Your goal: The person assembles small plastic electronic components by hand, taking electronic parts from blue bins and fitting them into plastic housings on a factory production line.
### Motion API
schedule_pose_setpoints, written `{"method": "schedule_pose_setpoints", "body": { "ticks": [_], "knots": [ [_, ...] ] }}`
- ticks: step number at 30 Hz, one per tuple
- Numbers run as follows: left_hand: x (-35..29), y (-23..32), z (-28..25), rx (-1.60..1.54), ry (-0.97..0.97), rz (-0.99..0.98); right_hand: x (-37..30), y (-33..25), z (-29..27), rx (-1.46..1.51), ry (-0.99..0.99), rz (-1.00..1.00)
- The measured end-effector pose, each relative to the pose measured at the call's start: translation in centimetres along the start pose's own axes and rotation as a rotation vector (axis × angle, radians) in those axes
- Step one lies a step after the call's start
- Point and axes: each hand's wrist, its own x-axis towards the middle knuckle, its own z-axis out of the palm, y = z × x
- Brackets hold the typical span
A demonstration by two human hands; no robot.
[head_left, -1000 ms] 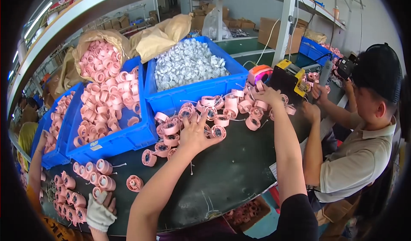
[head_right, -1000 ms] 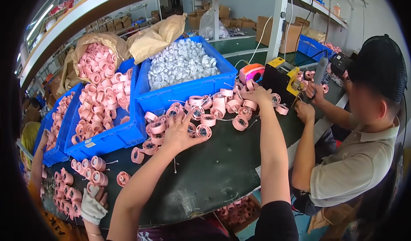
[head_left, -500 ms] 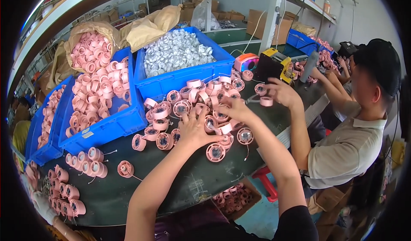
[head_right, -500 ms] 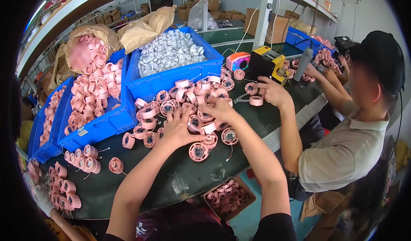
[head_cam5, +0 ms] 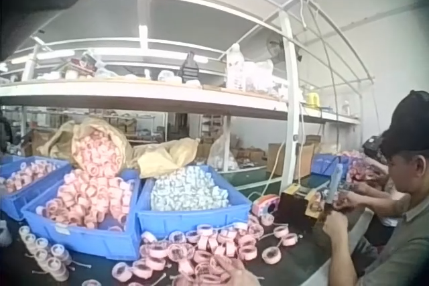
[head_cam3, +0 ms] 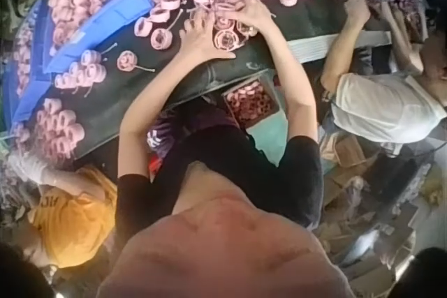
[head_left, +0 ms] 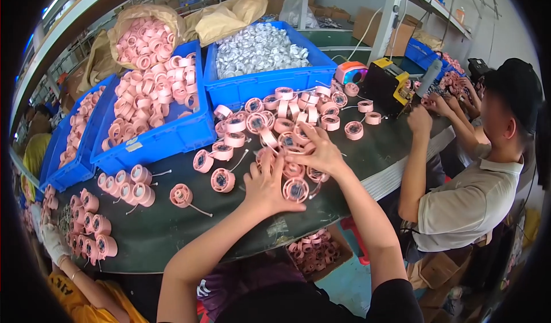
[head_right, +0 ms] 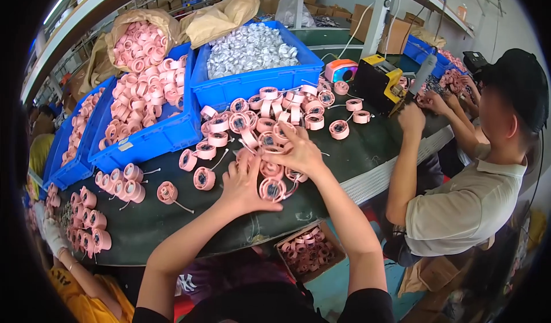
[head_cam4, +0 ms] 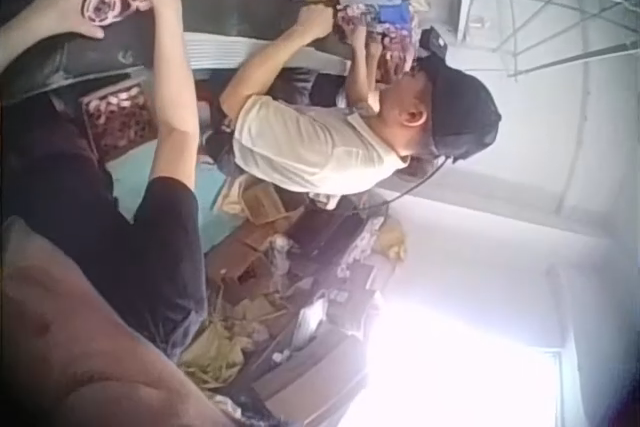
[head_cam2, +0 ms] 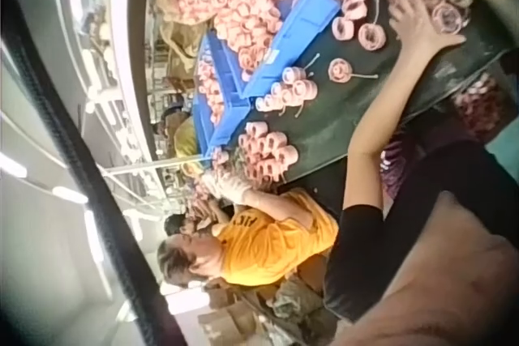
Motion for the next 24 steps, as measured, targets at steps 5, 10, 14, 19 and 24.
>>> {"method": "schedule_pose_setpoints", "body": {
  "ticks": [5,10,14,19,24],
  "knots": [
    [1.9,-2.5,0.9,-0.238,0.389,0.072,1.9,-1.2,2.3,0.314,-0.184,-0.037],
    [2.1,-2.1,2.4,-0.179,0.733,0.121,1.6,-2.7,3.9,0.683,-0.236,0.123],
    [2.2,-2.2,2.5,-0.2,0.782,0.103,0.1,-4.6,4.1,0.981,-0.209,0.236],
    [1.8,-1.1,3.5,-0.527,0.884,0.119,0.4,-3.3,5.8,0.678,-0.04,-0.078],
    [1.9,-2.1,2.7,-0.506,0.99,0.134,-0.3,-6.2,6.9,1.149,-0.083,0.18]
  ]
}}
